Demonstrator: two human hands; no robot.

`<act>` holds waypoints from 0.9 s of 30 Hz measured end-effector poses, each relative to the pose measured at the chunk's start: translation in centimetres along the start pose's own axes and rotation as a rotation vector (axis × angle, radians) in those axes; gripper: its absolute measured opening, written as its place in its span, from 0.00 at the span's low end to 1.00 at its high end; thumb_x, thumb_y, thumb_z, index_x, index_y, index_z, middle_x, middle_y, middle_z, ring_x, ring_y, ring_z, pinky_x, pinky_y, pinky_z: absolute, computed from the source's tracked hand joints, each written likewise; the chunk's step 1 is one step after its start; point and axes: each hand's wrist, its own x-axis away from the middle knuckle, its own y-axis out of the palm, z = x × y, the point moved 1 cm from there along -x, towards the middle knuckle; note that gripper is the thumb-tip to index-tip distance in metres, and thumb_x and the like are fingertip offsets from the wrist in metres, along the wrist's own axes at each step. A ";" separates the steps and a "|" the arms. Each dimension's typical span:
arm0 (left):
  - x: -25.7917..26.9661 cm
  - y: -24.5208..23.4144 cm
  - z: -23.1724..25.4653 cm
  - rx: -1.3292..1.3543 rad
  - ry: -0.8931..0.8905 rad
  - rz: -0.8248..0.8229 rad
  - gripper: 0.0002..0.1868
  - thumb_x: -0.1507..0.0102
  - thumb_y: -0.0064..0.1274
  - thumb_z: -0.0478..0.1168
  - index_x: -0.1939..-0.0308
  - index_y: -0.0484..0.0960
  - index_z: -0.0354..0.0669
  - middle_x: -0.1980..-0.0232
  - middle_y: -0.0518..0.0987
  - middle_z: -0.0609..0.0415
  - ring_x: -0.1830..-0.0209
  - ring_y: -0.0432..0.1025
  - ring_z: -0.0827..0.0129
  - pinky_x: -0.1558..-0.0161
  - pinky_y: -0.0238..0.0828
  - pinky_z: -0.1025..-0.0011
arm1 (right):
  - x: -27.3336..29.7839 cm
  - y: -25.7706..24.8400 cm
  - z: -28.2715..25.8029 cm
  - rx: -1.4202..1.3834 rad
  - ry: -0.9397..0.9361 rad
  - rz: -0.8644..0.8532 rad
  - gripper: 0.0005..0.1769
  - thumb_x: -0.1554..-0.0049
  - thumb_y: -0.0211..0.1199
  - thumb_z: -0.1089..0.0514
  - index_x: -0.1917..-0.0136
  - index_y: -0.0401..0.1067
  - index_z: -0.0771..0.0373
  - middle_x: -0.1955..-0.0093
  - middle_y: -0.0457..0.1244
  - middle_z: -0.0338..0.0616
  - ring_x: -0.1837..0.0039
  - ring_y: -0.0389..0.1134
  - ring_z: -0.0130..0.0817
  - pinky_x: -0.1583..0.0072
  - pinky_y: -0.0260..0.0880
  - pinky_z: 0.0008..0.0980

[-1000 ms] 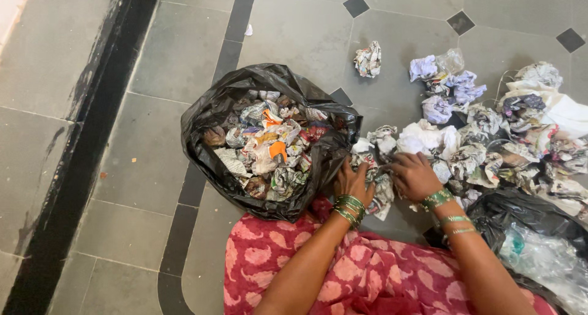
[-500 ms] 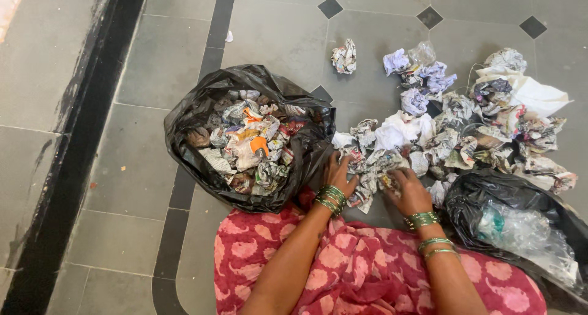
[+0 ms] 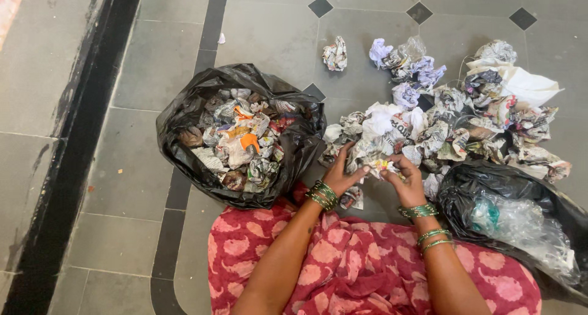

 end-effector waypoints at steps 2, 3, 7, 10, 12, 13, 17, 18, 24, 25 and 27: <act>0.0 0.0 -0.5 -0.054 0.035 0.001 0.43 0.42 0.63 0.51 0.27 0.63 0.41 0.31 0.70 0.41 0.31 0.66 0.50 0.35 0.63 0.57 | -0.1 -0.3 0.7 -0.107 0.054 -0.011 0.15 0.43 0.57 0.68 0.42 0.70 0.66 0.52 0.67 0.38 0.53 0.67 0.24 0.52 0.70 0.25; -0.1 0.1 -1.0 -0.080 0.039 -0.002 0.38 0.41 0.62 0.49 0.30 0.67 0.40 0.33 0.73 0.41 0.33 0.69 0.51 0.35 0.65 0.59 | -0.2 -0.6 1.0 -0.132 0.047 -0.018 0.15 0.43 0.56 0.68 0.42 0.70 0.67 0.52 0.67 0.39 0.54 0.66 0.24 0.53 0.69 0.25; -0.9 -0.2 -3.2 -0.203 0.143 0.114 0.25 0.39 0.57 0.39 0.39 0.77 0.37 0.39 0.80 0.39 0.38 0.74 0.50 0.36 0.68 0.62 | -0.5 -1.6 1.9 -0.313 0.050 0.112 0.15 0.41 0.55 0.68 0.40 0.71 0.66 0.54 0.66 0.39 0.60 0.63 0.23 0.59 0.64 0.23; -1.0 -0.6 -3.7 -0.207 0.169 0.230 0.18 0.38 0.49 0.35 0.45 0.80 0.37 0.44 0.82 0.39 0.42 0.76 0.49 0.39 0.70 0.63 | -0.8 -2.9 1.6 -0.401 -0.031 0.302 0.12 0.39 0.55 0.68 0.42 0.70 0.65 0.53 0.66 0.39 0.59 0.64 0.24 0.58 0.66 0.23; -0.9 -0.9 -3.2 -0.182 0.046 0.218 0.16 0.37 0.45 0.35 0.47 0.81 0.37 0.49 0.82 0.39 0.48 0.77 0.50 0.43 0.71 0.63 | -1.2 -3.1 1.5 -0.382 -0.081 0.376 0.09 0.38 0.56 0.69 0.44 0.69 0.65 0.53 0.67 0.39 0.57 0.66 0.24 0.55 0.70 0.25; -0.8 -0.9 -2.9 -0.173 -0.066 0.176 0.17 0.36 0.44 0.36 0.47 0.81 0.37 0.52 0.82 0.38 0.52 0.78 0.51 0.47 0.72 0.63 | -1.3 -3.2 1.5 -0.372 -0.107 0.413 0.08 0.37 0.57 0.69 0.45 0.69 0.65 0.52 0.67 0.40 0.56 0.68 0.24 0.54 0.72 0.26; -0.4 -0.9 -1.7 -0.055 -0.061 0.074 0.18 0.36 0.42 0.39 0.45 0.78 0.37 0.53 0.83 0.43 0.54 0.77 0.58 0.47 0.72 0.66 | -1.4 -3.7 1.9 -0.198 -0.172 0.497 0.10 0.36 0.58 0.72 0.42 0.70 0.66 0.47 0.67 0.40 0.52 0.67 0.22 0.50 0.70 0.23; -0.3 -0.8 -1.5 -0.029 -0.034 0.032 0.18 0.35 0.43 0.40 0.44 0.78 0.37 0.51 0.82 0.45 0.52 0.76 0.61 0.46 0.71 0.66 | -1.4 -3.8 2.0 -0.239 -0.169 0.501 0.10 0.35 0.58 0.71 0.41 0.70 0.66 0.46 0.67 0.41 0.52 0.67 0.22 0.50 0.70 0.22; -0.2 0.2 -1.3 0.057 -0.087 -0.237 0.20 0.32 0.50 0.50 0.44 0.82 0.41 0.49 0.83 0.52 0.48 0.75 0.66 0.45 0.70 0.67 | -1.6 -2.8 0.9 -0.223 -0.242 0.439 0.19 0.28 0.57 0.67 0.26 0.58 0.65 0.33 0.64 0.49 0.44 0.63 0.25 0.41 0.66 0.28; -0.1 0.1 -1.2 0.049 -0.049 -0.227 0.20 0.32 0.53 0.51 0.46 0.83 0.40 0.49 0.83 0.51 0.47 0.76 0.66 0.44 0.70 0.67 | -1.6 -2.4 0.3 -0.213 -0.237 0.413 0.21 0.25 0.56 0.65 0.24 0.55 0.65 0.32 0.63 0.51 0.39 0.65 0.27 0.34 0.69 0.30; -0.2 -0.2 -0.7 0.042 -0.004 -0.149 0.20 0.33 0.56 0.52 0.48 0.83 0.39 0.50 0.84 0.51 0.47 0.76 0.66 0.43 0.70 0.67 | -1.0 -1.4 -0.9 -0.413 -0.065 0.336 0.29 0.32 0.54 0.56 0.22 0.49 0.61 0.31 0.63 0.48 0.36 0.70 0.33 0.36 0.73 0.35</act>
